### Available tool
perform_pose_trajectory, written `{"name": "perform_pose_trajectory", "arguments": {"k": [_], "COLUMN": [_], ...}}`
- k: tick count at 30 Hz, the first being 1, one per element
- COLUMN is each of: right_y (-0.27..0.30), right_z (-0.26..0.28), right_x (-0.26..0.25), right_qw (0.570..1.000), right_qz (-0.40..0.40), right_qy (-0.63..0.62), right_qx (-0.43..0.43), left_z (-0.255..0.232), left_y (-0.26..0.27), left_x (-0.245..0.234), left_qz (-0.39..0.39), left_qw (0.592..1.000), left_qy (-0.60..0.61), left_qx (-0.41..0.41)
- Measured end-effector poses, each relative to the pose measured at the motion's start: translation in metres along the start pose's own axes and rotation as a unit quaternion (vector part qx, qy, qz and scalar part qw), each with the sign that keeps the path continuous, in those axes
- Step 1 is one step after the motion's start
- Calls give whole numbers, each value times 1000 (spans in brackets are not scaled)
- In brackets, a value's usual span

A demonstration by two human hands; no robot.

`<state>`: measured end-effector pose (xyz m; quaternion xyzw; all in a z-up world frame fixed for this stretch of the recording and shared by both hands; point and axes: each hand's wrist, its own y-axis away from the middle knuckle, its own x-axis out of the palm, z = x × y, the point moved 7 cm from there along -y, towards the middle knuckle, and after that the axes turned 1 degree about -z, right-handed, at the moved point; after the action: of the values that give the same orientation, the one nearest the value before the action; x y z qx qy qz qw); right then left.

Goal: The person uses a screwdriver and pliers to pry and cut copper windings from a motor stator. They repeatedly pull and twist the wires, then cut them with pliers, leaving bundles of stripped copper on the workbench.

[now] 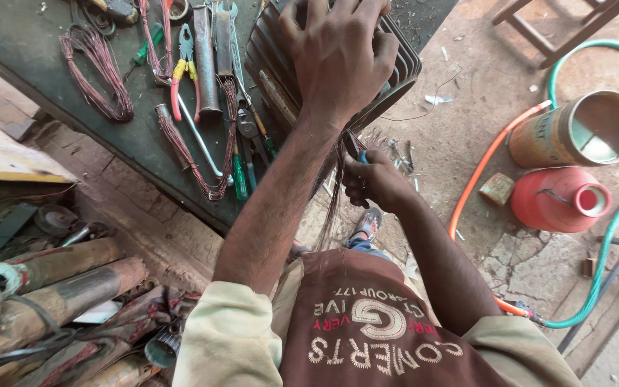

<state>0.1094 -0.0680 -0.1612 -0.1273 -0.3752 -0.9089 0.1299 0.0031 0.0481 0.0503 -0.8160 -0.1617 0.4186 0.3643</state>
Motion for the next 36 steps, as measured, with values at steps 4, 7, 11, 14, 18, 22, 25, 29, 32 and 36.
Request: {"name": "perform_pose_trajectory", "arguments": {"k": [4, 7, 11, 14, 18, 22, 25, 29, 32, 36], "right_y": [-13, -26, -49, -64, -75, -78, -62, -25, 4, 26], "right_z": [-18, -33, -55, -74, -83, -86, -66, -34, -14, 16], "right_x": [-2, -3, -5, -3, 11, 16, 9, -22, -44, -47], "right_qw": [986, 966, 925, 887, 801, 823, 883, 980, 937, 862], "right_qz": [88, 178, 282, 350, 451, 425, 373, 191, 49, -43], "right_qy": [-135, -185, -256, -301, -394, -378, -283, -2, 344, 499], "right_qx": [34, 28, 19, 17, 4, 18, -33, -48, -27, -76], "left_z": [3, 5, 9, 10, 9, 9, 8, 5, 7, 10], "left_y": [1, 2, 2, 4, 3, 0, 1, 0, -1, 1], "left_x": [1, 5, 9, 8, 4, 1, -3, -6, -5, -3], "left_qz": [13, 22, 35, 40, 48, 64, 75, 73, 72, 75], "left_qw": [1000, 1000, 999, 999, 998, 997, 996, 996, 996, 997], "left_qy": [-5, -13, -27, -32, -39, -51, -47, -40, -43, -35], "left_qx": [2, 9, 10, 14, 9, 9, 9, 14, 16, 8]}}
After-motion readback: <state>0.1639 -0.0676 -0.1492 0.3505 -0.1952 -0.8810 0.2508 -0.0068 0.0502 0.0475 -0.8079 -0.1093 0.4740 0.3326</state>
